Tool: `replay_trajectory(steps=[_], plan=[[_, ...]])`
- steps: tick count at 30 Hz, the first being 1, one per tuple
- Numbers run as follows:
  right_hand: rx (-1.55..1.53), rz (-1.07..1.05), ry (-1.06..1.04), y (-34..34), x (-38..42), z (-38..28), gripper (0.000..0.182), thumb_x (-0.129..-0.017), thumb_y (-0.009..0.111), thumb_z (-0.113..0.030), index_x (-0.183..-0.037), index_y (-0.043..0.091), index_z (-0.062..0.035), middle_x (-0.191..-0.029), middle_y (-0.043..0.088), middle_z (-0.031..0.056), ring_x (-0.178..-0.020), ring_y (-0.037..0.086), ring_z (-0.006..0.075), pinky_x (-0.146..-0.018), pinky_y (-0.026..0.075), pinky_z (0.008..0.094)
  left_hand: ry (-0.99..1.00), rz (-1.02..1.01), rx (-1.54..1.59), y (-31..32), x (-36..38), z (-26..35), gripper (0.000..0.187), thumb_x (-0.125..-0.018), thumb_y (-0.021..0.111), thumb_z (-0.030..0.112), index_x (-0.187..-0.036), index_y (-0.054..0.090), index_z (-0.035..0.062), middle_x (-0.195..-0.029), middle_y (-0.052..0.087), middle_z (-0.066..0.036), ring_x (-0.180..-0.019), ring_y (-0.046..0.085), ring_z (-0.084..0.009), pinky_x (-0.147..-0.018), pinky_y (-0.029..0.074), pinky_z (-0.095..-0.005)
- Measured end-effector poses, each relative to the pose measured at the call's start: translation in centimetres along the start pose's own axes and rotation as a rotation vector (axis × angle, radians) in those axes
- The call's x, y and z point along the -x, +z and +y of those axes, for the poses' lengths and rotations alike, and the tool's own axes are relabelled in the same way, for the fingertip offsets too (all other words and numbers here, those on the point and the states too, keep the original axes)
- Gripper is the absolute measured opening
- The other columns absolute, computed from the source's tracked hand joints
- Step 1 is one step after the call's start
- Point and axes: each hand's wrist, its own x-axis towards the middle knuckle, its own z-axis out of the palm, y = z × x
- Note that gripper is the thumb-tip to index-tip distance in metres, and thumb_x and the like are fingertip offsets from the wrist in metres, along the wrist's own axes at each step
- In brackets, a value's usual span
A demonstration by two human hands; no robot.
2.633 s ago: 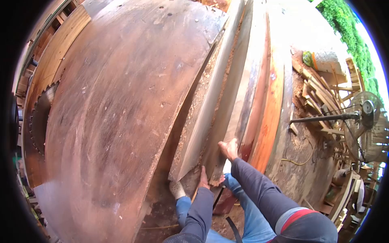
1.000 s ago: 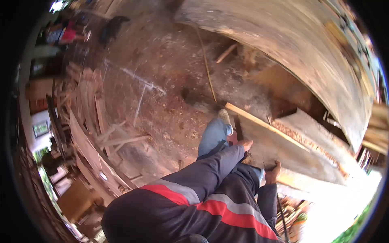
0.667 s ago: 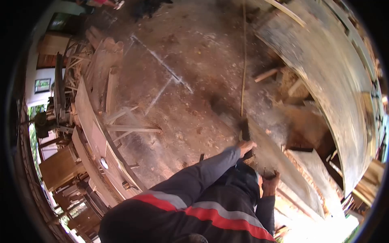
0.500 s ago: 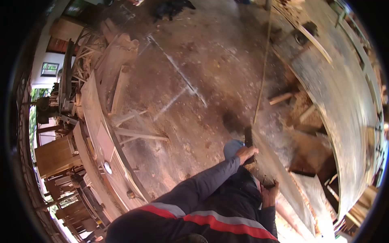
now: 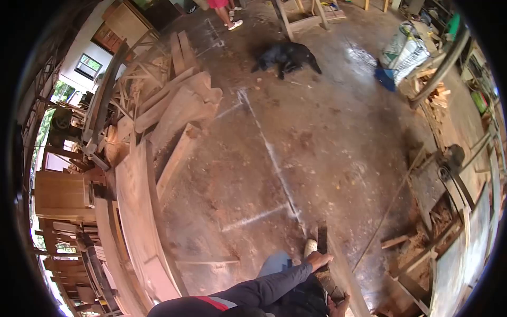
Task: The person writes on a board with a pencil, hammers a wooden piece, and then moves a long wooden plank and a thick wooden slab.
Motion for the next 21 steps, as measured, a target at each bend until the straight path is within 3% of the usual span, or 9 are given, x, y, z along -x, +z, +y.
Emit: replay_trajectory(steps=[2,3,8,10,12,14,16,17,21], plan=[[0.635,0.005,-0.261,4.6,-1.7,3.2,0.081,-0.084,0.068,-0.02,-0.146,0.016,-0.0178,-0.131,0.047,0.0142,-0.115,0.048,0.0334,-0.09,0.044,0.0562,-0.062,0.036,0.105,-7.7,1.0,3.4,0.066,-0.063,0.063,0.048,-0.1,0.065,-0.0073,-0.108,0.063,-0.027,-0.103,0.061,-0.0352,-0.084,0.047,-0.0387],[0.687,-0.072,-0.364,7.6,-2.6,4.6,0.065,-0.089,0.063,-0.018,-0.141,0.025,-0.0058,-0.126,0.049,0.0148,-0.109,0.052,0.0301,-0.081,0.05,0.0513,-0.06,0.081,0.06,-10.1,-0.7,3.6,0.064,-0.064,0.064,0.048,-0.098,0.066,-0.0062,-0.106,0.064,-0.025,-0.101,0.062,-0.0346,-0.083,0.047,-0.0391],[0.12,0.159,0.005,26.9,-3.3,6.2,0.067,-0.081,0.063,-0.035,-0.133,0.032,-0.0065,-0.114,0.052,0.0183,-0.092,0.057,0.0315,-0.072,0.054,0.045,-0.055,-0.027,0.181,-23.8,-4.0,5.0,0.066,-0.069,0.063,0.052,-0.102,0.066,-0.0044,-0.106,0.065,-0.022,-0.099,0.063,-0.0323,-0.083,0.047,-0.0399],[0.046,0.192,0.026,33.5,-5.9,8.4,0.069,-0.078,0.063,-0.042,-0.13,0.035,-0.0067,-0.109,0.053,0.0197,-0.085,0.059,0.0321,-0.069,0.055,0.0425,0.304,0.092,0.292,-30.4,-4.0,6.9,0.068,-0.07,0.062,0.054,-0.106,0.065,-0.0038,-0.107,0.065,-0.022,-0.102,0.062,-0.0308,-0.084,0.046,-0.0401],[-0.018,0.267,0.112,38.0,-5.7,10.6,0.072,-0.074,0.063,-0.049,-0.127,0.038,-0.007,-0.104,0.055,0.0211,-0.079,0.061,0.0326,-0.065,0.056,0.04,-0.017,-0.364,0.382,-35.3,-9.3,6.1,0.068,-0.071,0.061,0.057,-0.102,0.065,-0.0035,-0.1,0.066,-0.018,-0.099,0.061,-0.0262,-0.081,0.045,-0.038],[-0.074,0.25,0.079,50.8,-2.4,13.7,0.071,-0.073,0.063,-0.051,-0.122,0.041,-0.0064,-0.1,0.056,0.0214,-0.081,0.06,0.0334,-0.066,0.056,0.0401,-0.026,0.121,0.038,-43.1,-8.6,9.9,0.062,-0.07,0.062,0.055,-0.091,0.065,-0.0033,-0.091,0.065,-0.016,-0.088,0.062,-0.0257,-0.075,0.046,-0.0382],[-0.177,0.247,0.201,59.0,-2.2,14.5,0.068,-0.073,0.066,-0.047,-0.123,0.043,-0.0071,-0.11,0.054,0.015,-0.084,0.06,0.0335,-0.065,0.057,0.0406,-0.007,-0.008,0.252,-49.3,-11.2,11.3,0.056,-0.067,0.063,0.049,-0.083,0.064,-0.004,-0.089,0.064,-0.017,-0.084,0.061,-0.0277,-0.073,0.045,-0.0394],[-0.151,0.215,0.062,65.0,-1.2,15.2,0.067,-0.073,0.064,-0.048,-0.122,0.043,-0.0071,-0.107,0.055,0.0171,-0.078,0.061,0.0328,-0.062,0.057,0.039,0.019,-0.056,0.344,-53.9,-6.7,16.1,0.051,-0.063,0.065,0.044,-0.08,0.065,-0.0043,-0.085,0.064,-0.018,-0.081,0.061,-0.0287,-0.072,0.045,-0.0385],[-0.12,0.165,-0.012,77.5,-5.3,17.3,0.058,-0.077,0.061,-0.045,-0.119,0.047,-0.0083,-0.108,0.058,0.0162,-0.082,0.061,0.0319,-0.065,0.056,0.0415,0.027,0.117,0.138,-64.4,-13.8,21.1,0.046,-0.063,0.065,0.041,-0.077,0.066,-0.0025,-0.075,0.064,-0.013,-0.067,0.059,-0.024,-0.065,0.045,-0.0334]])
